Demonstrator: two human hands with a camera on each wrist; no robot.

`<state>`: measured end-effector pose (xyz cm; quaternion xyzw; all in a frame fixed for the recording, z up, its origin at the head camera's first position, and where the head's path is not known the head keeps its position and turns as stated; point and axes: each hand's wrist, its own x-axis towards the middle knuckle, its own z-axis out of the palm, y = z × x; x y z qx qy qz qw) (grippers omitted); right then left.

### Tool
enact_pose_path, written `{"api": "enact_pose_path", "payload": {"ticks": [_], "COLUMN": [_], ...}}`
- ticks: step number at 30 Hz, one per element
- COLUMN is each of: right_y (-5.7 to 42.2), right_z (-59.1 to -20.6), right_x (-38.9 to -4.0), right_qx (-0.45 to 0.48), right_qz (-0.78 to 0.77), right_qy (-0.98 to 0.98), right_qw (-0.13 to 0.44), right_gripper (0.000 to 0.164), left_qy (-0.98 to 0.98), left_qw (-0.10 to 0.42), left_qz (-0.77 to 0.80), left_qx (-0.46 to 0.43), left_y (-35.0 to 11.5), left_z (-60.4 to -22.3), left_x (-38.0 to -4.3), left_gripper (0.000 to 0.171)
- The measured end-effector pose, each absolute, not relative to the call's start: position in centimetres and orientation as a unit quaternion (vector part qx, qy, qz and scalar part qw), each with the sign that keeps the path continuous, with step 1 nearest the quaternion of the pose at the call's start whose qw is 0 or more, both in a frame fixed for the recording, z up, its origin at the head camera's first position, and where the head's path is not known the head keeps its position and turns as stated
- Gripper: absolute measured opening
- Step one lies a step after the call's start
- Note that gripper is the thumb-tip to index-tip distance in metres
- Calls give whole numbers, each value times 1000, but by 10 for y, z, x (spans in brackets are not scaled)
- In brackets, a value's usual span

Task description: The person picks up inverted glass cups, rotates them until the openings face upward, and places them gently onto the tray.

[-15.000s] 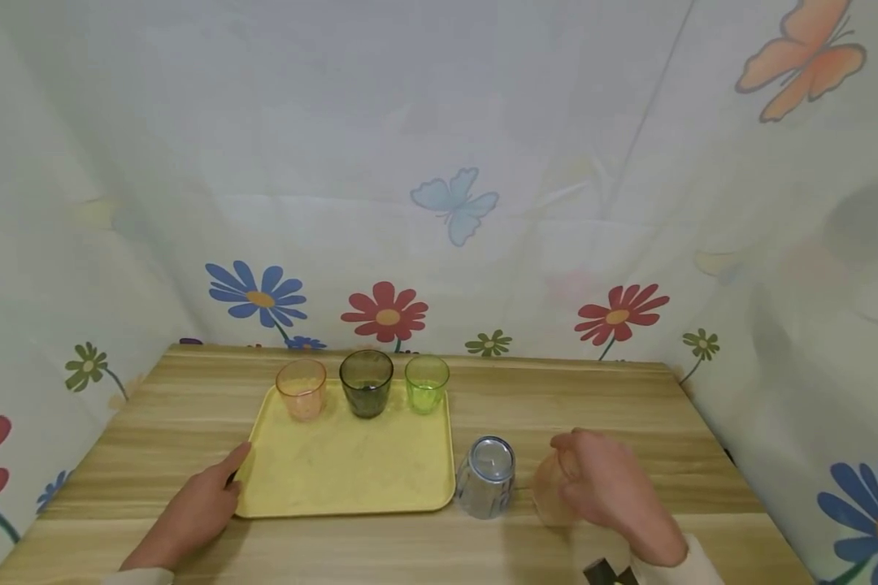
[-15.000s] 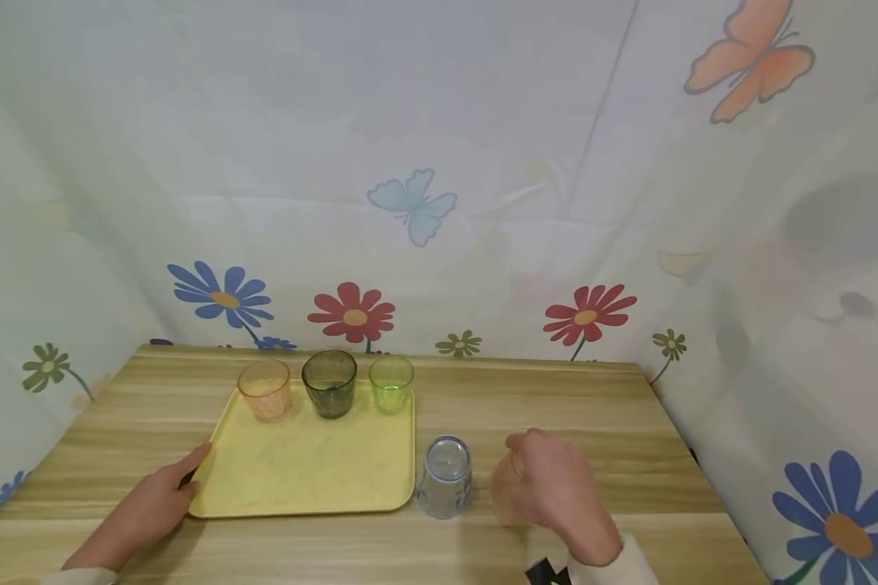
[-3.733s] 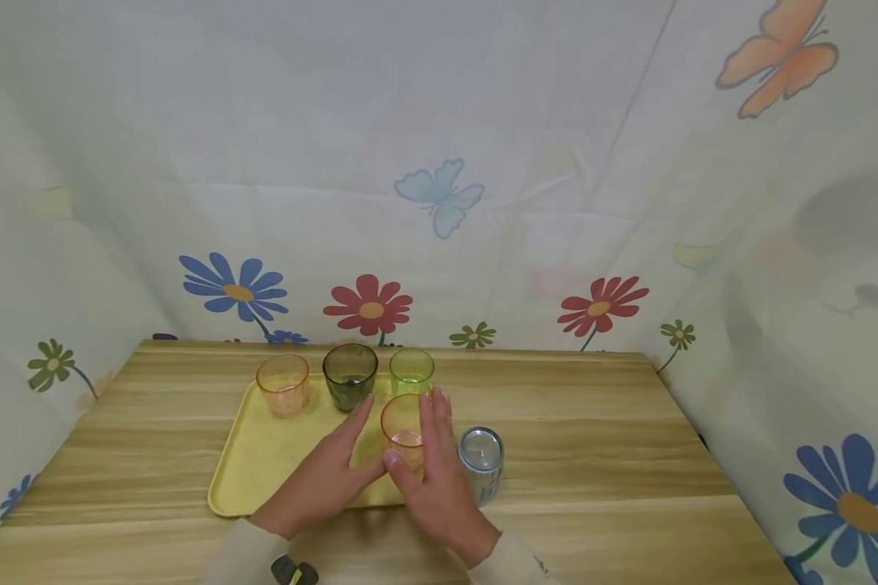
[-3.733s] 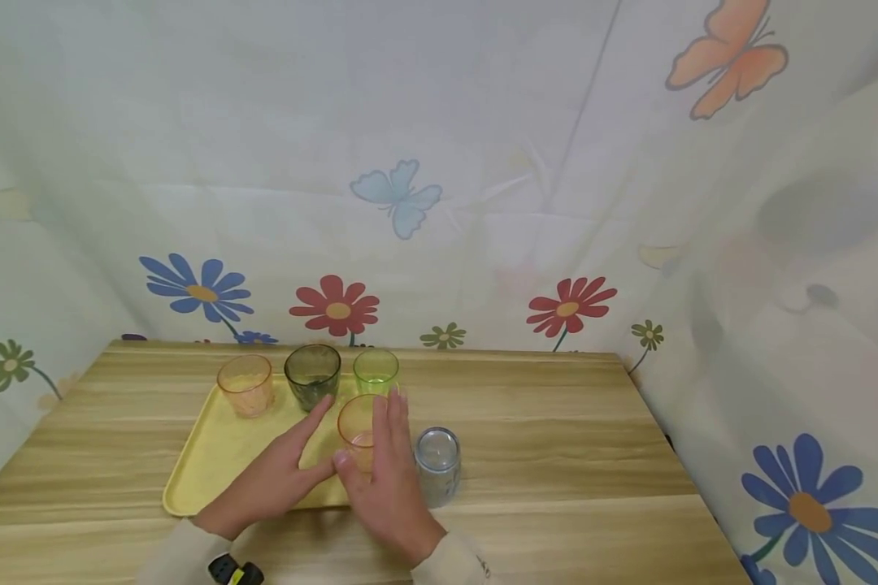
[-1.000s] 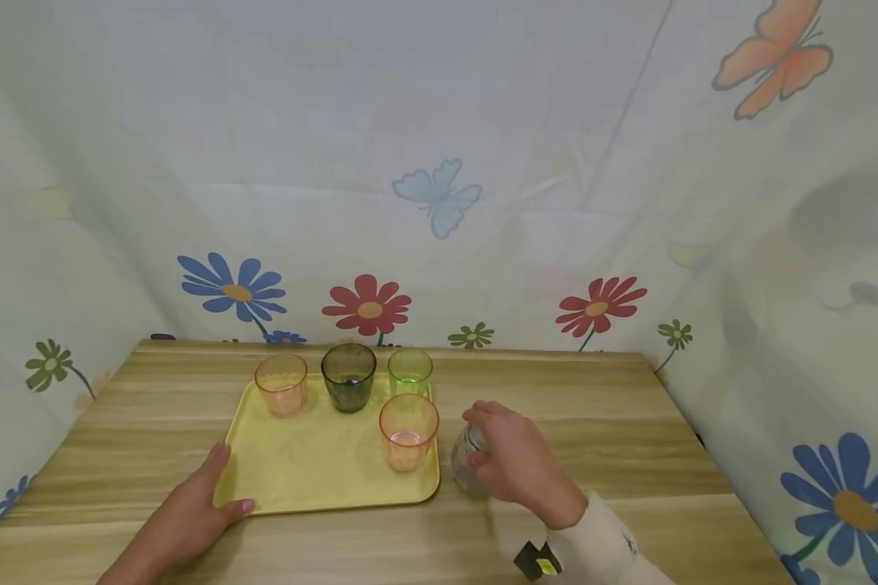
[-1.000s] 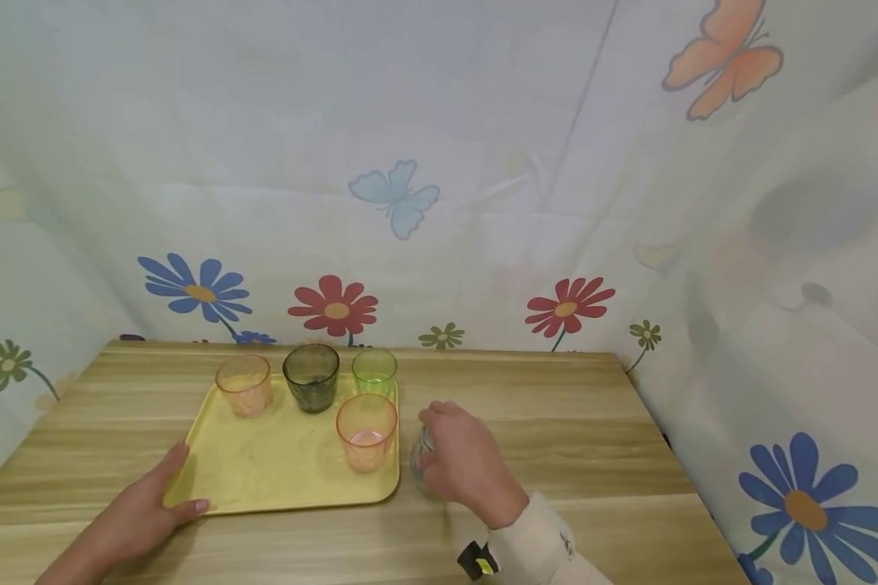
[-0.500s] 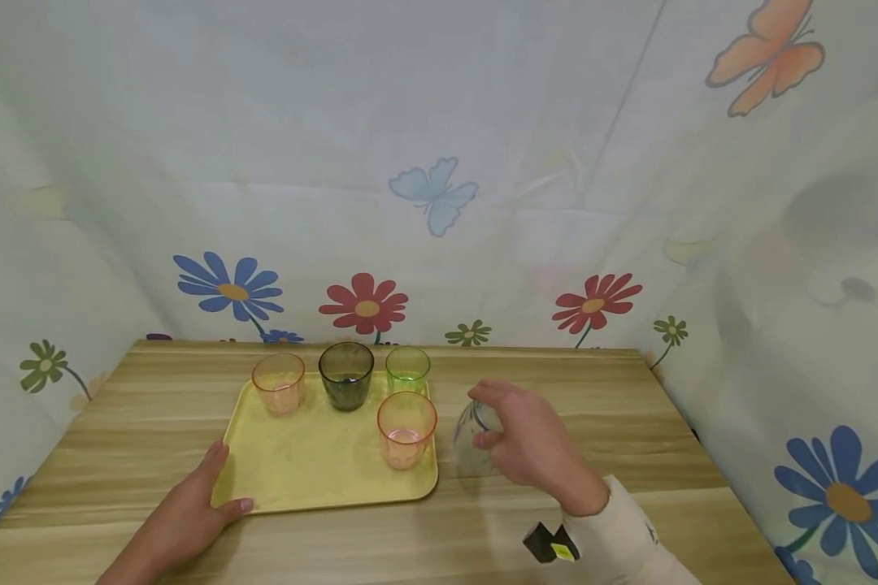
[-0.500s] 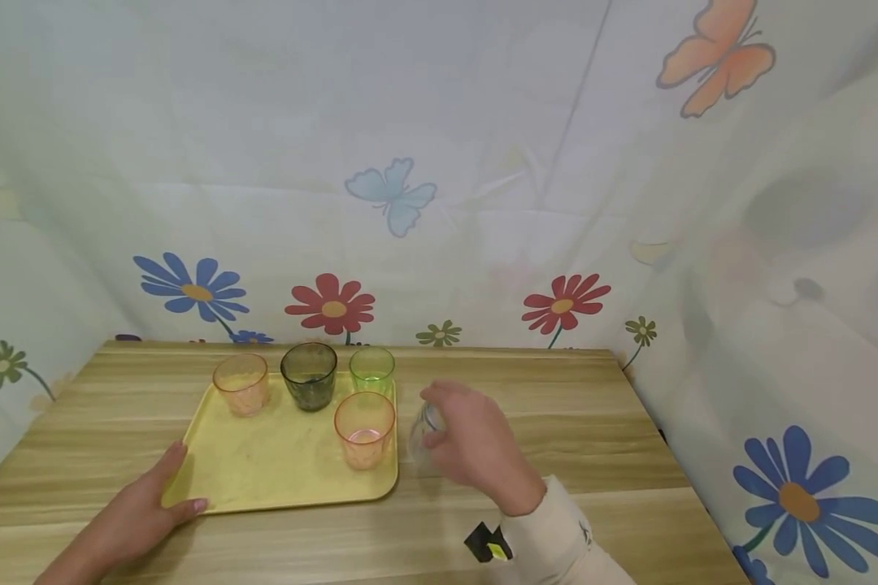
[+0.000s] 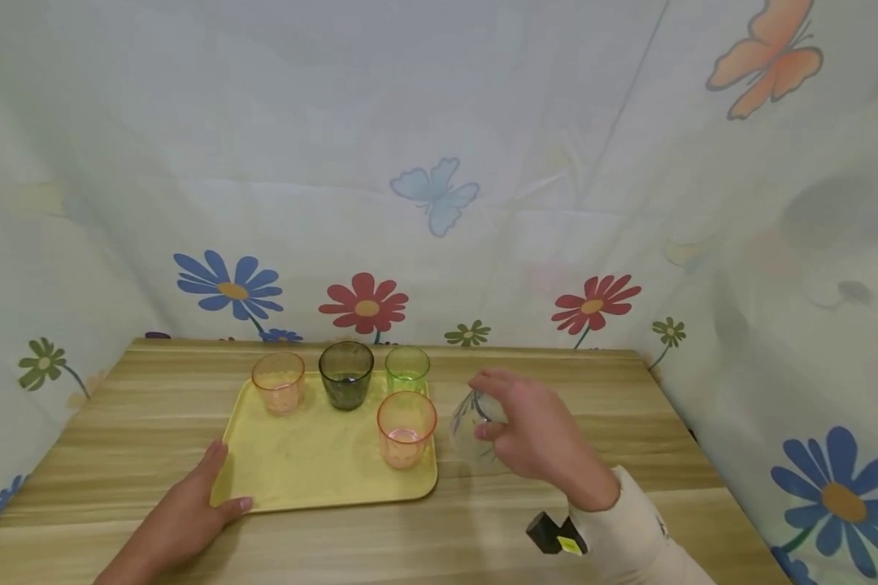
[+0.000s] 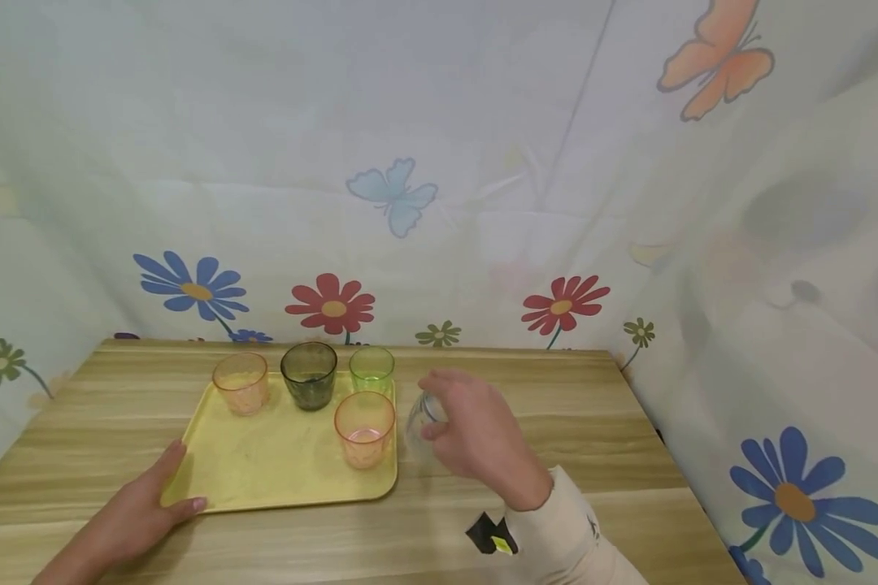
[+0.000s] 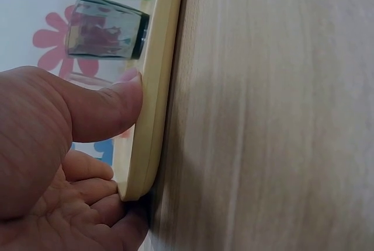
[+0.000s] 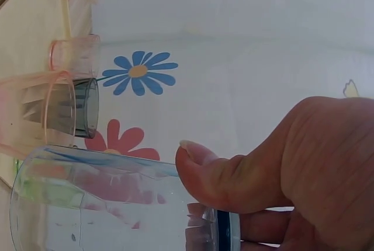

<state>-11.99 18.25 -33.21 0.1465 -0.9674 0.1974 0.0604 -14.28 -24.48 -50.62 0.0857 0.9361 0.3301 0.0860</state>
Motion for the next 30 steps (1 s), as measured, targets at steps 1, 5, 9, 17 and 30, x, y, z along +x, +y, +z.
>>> {"api": "enact_pose_path", "payload": {"ticks": [1, 5, 9, 17, 30], "right_y": [183, 183, 183, 183, 181], "right_z": [-331, -325, -319, -311, -301], "right_x": [-120, -121, -122, -123, -125], "right_qx": [147, 159, 167, 171, 174], "right_qz": [197, 193, 187, 179, 164], "right_qy": [-968, -966, -966, -966, -968], "right_qw": [60, 68, 71, 75, 72], "right_gripper": [49, 50, 50, 50, 51], "left_qy": [936, 937, 939, 943, 942], "left_qw": [90, 98, 93, 90, 94], "left_qz": [330, 326, 320, 310, 313], "left_qx": [84, 81, 83, 82, 82], "left_y": [-245, -246, -246, -244, -245], "left_z": [-507, -507, -504, -503, -504], "left_x": [-143, -145, -146, -146, -144], "left_gripper": [108, 109, 108, 107, 107]}}
